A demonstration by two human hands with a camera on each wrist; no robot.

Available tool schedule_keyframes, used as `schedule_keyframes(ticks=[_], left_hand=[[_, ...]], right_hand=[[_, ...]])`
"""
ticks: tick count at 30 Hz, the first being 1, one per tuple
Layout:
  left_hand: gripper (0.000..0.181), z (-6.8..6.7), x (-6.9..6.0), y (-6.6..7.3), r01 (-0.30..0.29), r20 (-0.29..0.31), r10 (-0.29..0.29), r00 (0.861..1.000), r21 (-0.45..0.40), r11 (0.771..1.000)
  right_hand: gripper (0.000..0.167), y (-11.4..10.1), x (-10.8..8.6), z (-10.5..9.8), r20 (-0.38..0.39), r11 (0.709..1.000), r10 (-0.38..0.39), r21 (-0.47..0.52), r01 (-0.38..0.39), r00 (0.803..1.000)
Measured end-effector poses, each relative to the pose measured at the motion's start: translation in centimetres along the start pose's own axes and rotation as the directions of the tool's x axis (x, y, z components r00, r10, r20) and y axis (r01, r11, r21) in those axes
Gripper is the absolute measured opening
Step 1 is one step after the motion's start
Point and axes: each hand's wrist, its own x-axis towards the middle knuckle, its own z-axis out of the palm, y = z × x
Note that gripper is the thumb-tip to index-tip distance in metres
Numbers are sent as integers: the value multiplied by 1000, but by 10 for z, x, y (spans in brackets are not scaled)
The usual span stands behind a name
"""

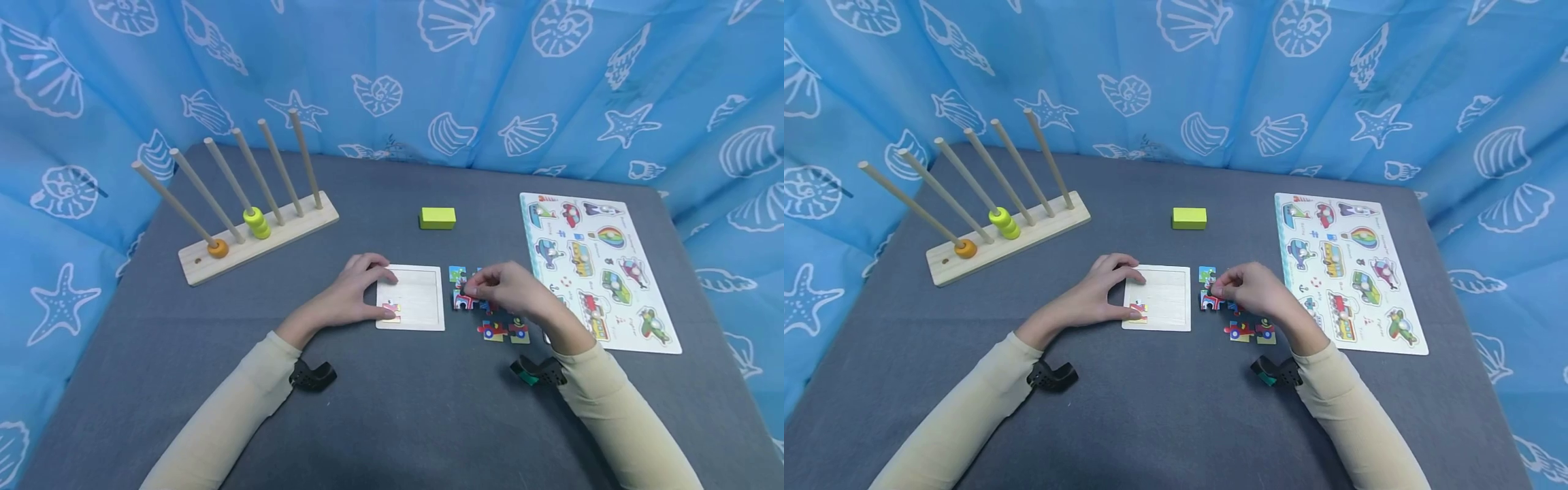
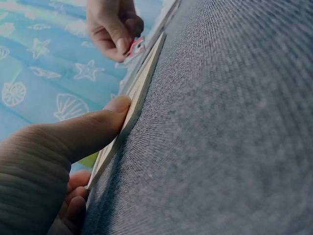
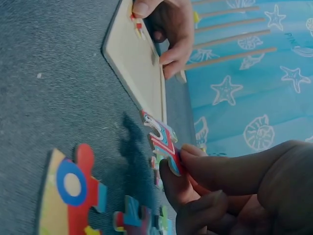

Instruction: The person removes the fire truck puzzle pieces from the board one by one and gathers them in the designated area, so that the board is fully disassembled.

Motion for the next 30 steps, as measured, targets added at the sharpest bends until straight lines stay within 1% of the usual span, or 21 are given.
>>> schedule_keyframes(ticks=[6, 11, 16, 19, 22, 24, 28, 30], left_hand=[[47, 0, 0, 0, 12, 11, -11, 1000, -17, 1000], [46, 0, 0, 0, 6, 9, -6, 1000, -19, 1000], [44, 0, 0, 0, 6, 10, -6, 1000, -18, 1000], [44, 0, 0, 0, 12, 10, -12, 1000, -18, 1000], [43, -1, -1, 0, 15, 10, -15, 1000, -14, 1000], [43, -1, -1, 0, 16, 10, -16, 1000, -12, 1000], [43, -1, 0, 0, 18, 9, -18, 1000, -7, 1000], [42, -1, 0, 0, 19, 9, -19, 1000, -5, 1000]], right_hand=[[15, 7, 3, 5, 16, 999, -53, -11, 53, 998], [11, 10, 7, 9, -20, 997, -78, -13, 78, 997], [11, 10, 8, 11, -55, 997, -77, -37, 75, 996], [11, 8, 7, 12, -87, 993, -91, -89, 83, 992], [9, 4, 4, 13, -134, 981, -122, -166, 99, 983], [11, 2, 3, 15, -154, 966, -152, -231, 114, 976], [20, -1, 2, 22, -163, 936, -170, -334, 108, 972], [23, -2, 2, 25, -167, 925, -172, -368, 101, 971]])
